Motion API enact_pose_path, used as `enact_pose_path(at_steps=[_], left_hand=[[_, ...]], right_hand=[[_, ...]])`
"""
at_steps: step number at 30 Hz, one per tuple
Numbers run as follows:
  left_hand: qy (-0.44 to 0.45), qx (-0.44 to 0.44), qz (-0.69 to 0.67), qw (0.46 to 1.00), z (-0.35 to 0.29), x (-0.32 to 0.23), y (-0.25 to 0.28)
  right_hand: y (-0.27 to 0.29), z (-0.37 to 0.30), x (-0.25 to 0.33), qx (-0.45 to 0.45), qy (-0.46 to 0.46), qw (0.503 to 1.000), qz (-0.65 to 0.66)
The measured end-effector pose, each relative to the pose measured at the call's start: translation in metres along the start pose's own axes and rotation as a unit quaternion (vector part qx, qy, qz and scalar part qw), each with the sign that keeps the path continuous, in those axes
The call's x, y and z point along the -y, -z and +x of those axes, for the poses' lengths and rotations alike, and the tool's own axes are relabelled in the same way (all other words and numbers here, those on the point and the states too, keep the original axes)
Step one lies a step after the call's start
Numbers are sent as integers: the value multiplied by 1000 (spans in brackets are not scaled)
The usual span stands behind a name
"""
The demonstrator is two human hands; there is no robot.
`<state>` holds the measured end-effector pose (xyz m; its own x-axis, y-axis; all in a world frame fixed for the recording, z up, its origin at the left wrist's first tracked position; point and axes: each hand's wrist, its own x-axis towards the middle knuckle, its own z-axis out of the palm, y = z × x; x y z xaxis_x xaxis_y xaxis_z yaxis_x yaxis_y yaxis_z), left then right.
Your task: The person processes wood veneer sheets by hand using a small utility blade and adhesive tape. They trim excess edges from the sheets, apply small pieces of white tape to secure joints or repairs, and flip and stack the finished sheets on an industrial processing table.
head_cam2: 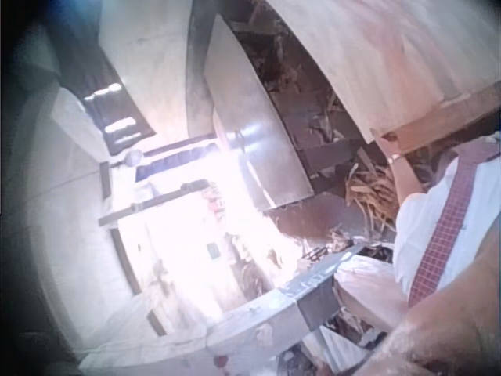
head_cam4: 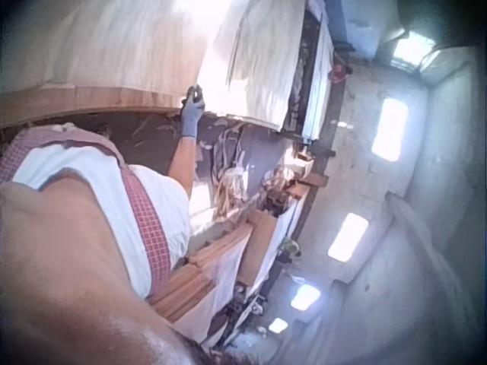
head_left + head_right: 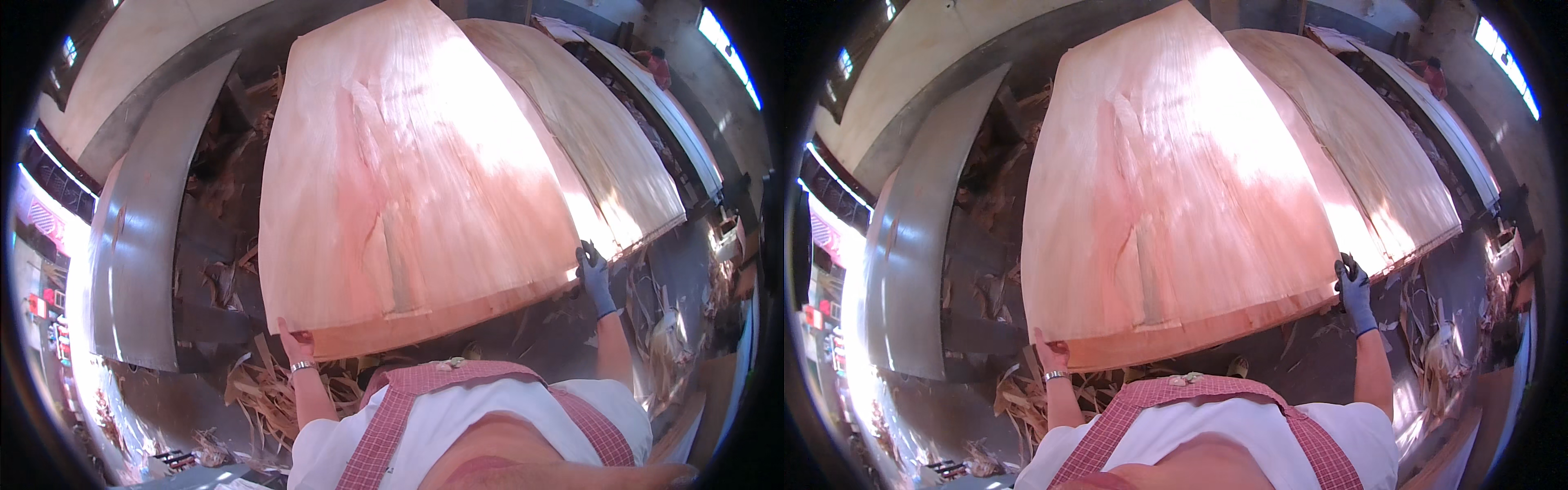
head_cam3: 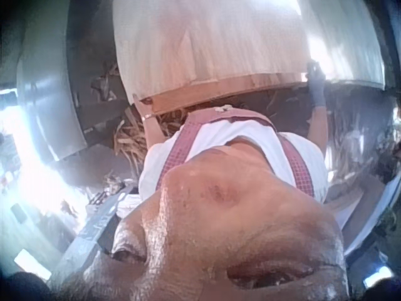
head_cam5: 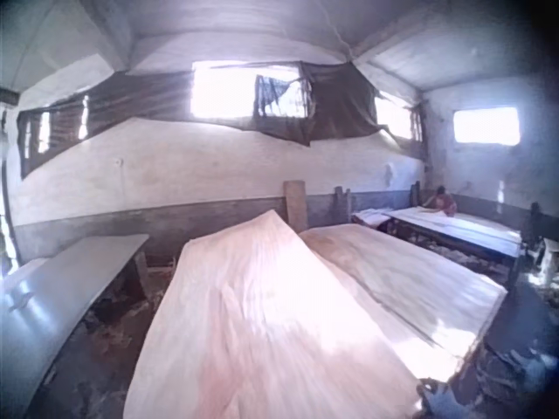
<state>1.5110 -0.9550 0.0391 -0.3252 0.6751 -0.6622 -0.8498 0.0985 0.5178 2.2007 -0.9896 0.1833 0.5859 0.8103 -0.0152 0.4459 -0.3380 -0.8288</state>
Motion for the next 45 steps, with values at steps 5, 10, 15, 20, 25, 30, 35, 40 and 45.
enact_pose_path(at_steps=[5,10,15,20,25,30,35,40,45], left_hand=[[-64,-123,92,986,9,41,32],[-65,-172,201,962,10,90,-18],[-117,-211,149,959,0,120,4],[-69,-212,96,970,-40,157,68],[-50,-188,85,977,-22,167,62],[-48,-170,101,979,32,161,42],[-23,-189,106,976,8,193,56],[-88,-207,119,967,19,170,57],[-96,-168,82,978,51,164,-13]], right_hand=[[33,52,-29,31,6,999,37],[49,108,-58,34,-40,996,69],[47,96,-114,-7,-39,999,-23],[71,50,-157,14,-23,997,-69],[38,91,-169,1,-13,995,-97],[-2,134,-191,10,-28,995,-94],[23,59,-256,2,-37,983,-181],[-12,78,-236,22,-63,975,-211],[-31,118,-236,-3,-16,991,-133]])
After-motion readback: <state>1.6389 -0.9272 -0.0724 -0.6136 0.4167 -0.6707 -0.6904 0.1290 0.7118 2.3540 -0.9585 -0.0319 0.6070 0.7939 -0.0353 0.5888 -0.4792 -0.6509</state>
